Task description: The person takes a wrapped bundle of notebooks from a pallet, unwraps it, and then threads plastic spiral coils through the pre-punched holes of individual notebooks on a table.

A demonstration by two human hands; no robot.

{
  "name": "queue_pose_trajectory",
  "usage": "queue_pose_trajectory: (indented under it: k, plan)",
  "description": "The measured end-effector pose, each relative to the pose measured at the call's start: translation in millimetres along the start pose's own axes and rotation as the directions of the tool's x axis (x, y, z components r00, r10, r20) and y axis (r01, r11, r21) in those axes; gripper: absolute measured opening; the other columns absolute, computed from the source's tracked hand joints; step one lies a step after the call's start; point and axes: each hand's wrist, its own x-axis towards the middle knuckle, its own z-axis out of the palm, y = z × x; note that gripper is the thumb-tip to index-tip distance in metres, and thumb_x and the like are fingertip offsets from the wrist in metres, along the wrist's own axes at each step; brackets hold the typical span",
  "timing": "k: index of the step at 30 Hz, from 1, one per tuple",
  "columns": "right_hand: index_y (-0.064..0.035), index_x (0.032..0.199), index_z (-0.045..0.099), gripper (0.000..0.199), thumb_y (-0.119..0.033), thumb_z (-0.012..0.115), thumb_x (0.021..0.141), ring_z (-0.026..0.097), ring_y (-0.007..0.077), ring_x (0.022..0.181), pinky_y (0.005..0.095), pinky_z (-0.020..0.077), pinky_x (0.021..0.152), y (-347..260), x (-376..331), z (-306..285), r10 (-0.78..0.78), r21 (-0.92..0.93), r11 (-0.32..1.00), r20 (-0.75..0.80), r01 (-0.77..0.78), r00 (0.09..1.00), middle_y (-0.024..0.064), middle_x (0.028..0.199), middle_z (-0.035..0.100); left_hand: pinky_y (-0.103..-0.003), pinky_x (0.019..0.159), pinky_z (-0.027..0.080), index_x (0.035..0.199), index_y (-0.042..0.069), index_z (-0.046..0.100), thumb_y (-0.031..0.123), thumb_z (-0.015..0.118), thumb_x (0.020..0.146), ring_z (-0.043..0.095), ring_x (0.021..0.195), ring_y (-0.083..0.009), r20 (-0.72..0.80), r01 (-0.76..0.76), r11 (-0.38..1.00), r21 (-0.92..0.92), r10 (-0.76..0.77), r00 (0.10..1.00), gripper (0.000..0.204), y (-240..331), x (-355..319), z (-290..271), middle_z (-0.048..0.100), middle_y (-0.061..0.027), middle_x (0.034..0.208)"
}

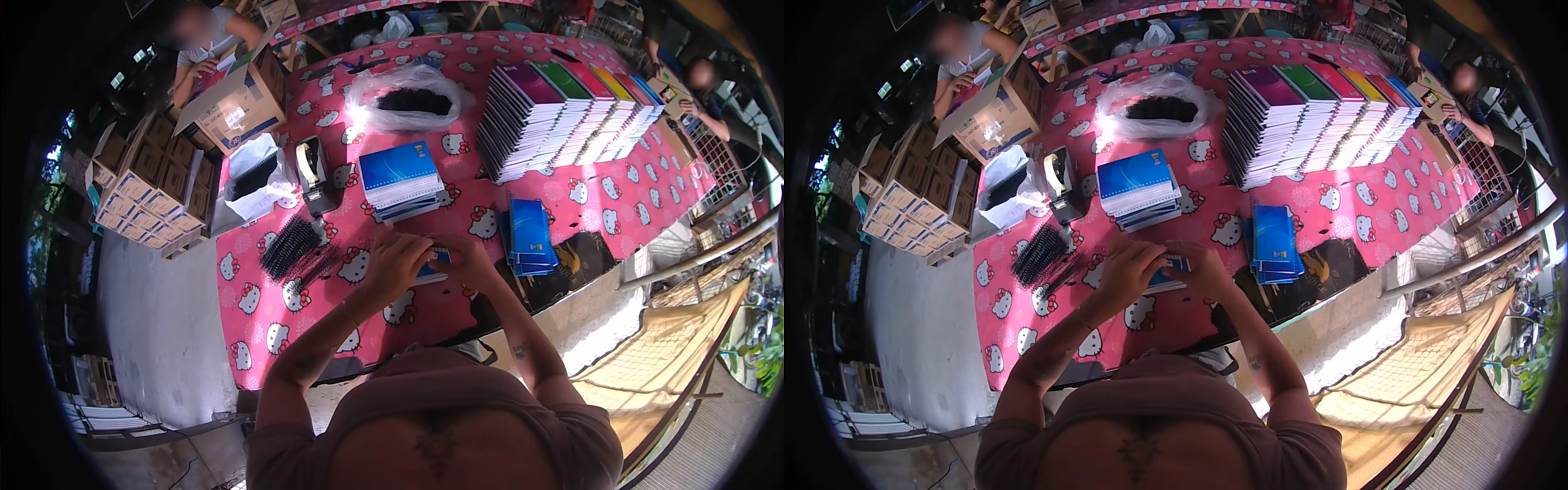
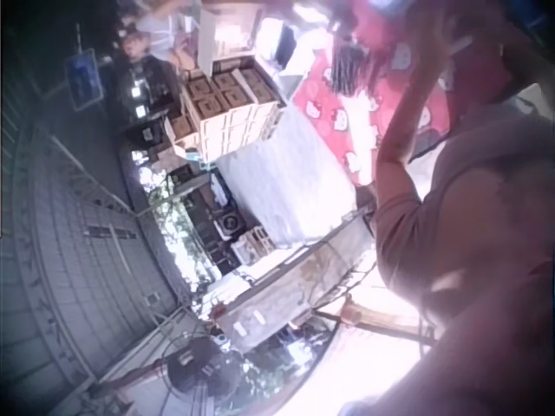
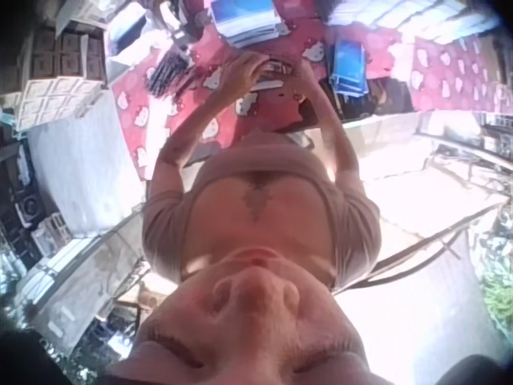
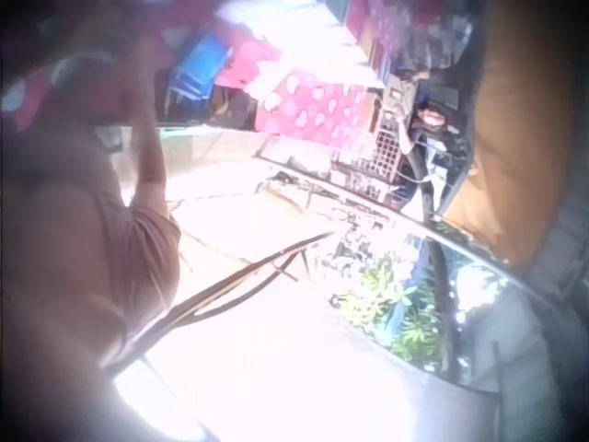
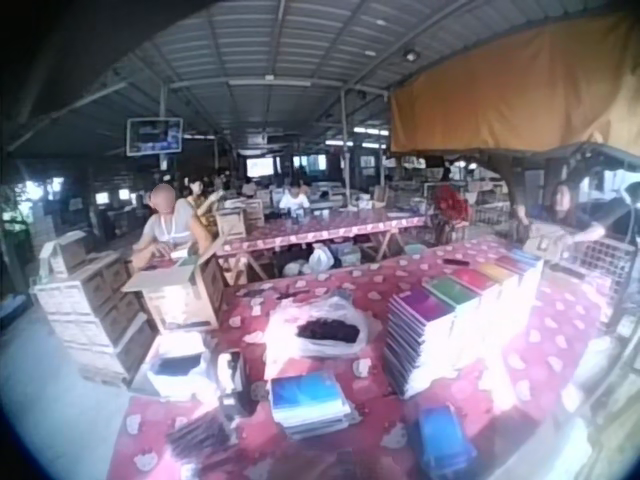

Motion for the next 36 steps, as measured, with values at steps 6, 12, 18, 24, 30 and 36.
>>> queue_pose_trajectory:
  k: [6,12,18,24,30,36]
  plan:
    - [-0.0015,0.106,0.073,0.022,0.001,0.069,0.085,0.071,0.0162,0.088,0.0280,0.0571,0.076,-10,2,-44,0.260,0.188,0.940,0.147,-0.285,0.954,0.0129,0.096,0.074,-0.054,0.106,0.035,0.107,0.013,0.064,0.021,0.065,0.092,0.065,0.089,-0.0231,0.042,0.015,0.999,-0.042,-0.013,0.999,0.017,-2,-2,4,0.066,-0.0020,0.091]
    - [-0.0012,0.100,0.073,0.017,-0.002,0.073,0.083,0.070,0.0146,0.080,0.0270,0.0568,0.071,-3,7,-44,0.258,0.145,0.947,0.186,-0.286,0.948,0.0100,0.088,0.073,-0.054,0.105,0.035,0.107,0.012,0.064,0.021,0.065,0.092,0.064,0.091,-0.0228,0.041,0.004,0.999,-0.045,-0.002,0.999,0.017,-2,-2,4,0.065,-0.0018,0.091]
    - [-0.0018,0.097,0.071,0.016,-0.003,0.073,0.081,0.070,0.0146,0.078,0.0272,0.0555,0.069,3,0,-35,0.211,0.235,0.940,0.162,-0.245,0.964,0.0058,0.084,0.070,-0.046,0.096,0.042,0.106,0.010,0.064,0.017,0.066,0.089,0.064,0.090,-0.0239,0.055,-0.017,1.000,-0.015,0.018,0.998,0.018,1,0,0,0.064,-0.0037,0.088]
    - [-0.0040,0.110,0.064,0.027,-0.008,0.071,0.084,0.067,0.0208,0.080,0.0297,0.0541,0.071,-18,-7,-2,0.243,-0.168,0.946,-0.201,-0.277,0.949,0.0040,0.079,0.059,-0.041,0.081,0.052,0.109,0.005,0.065,0.011,0.068,0.087,0.066,0.093,-0.0302,0.098,0.017,0.998,0.061,-0.023,0.995,0.023,16,1,-7,0.066,-0.0108,0.090]
    - [-0.0039,0.129,0.051,0.042,-0.014,0.068,0.091,0.061,0.0139,0.095,0.0281,0.0517,0.078,-67,-12,-12,0.451,0.472,0.847,-0.398,-0.244,0.799,0.0053,0.104,0.062,-0.038,0.082,0.054,0.116,-0.001,0.063,0.002,0.064,0.090,0.069,0.097,-0.0325,-0.096,0.021,0.891,-0.453,-0.072,0.993,0.026,58,57,-46,0.068,-0.0177,0.098]
    - [-0.0039,0.136,0.047,0.054,-0.018,0.071,0.090,0.059,0.0218,0.109,0.0339,0.0487,0.091,48,-45,-144,0.525,0.240,0.851,-0.357,-0.467,0.773,0.0123,0.121,0.059,-0.038,0.085,0.054,0.114,0.003,0.066,0.011,0.067,0.087,0.064,0.100,-0.0295,-0.036,-0.141,0.935,0.325,0.161,0.986,0.029,-61,70,-32,0.066,-0.0135,0.110]
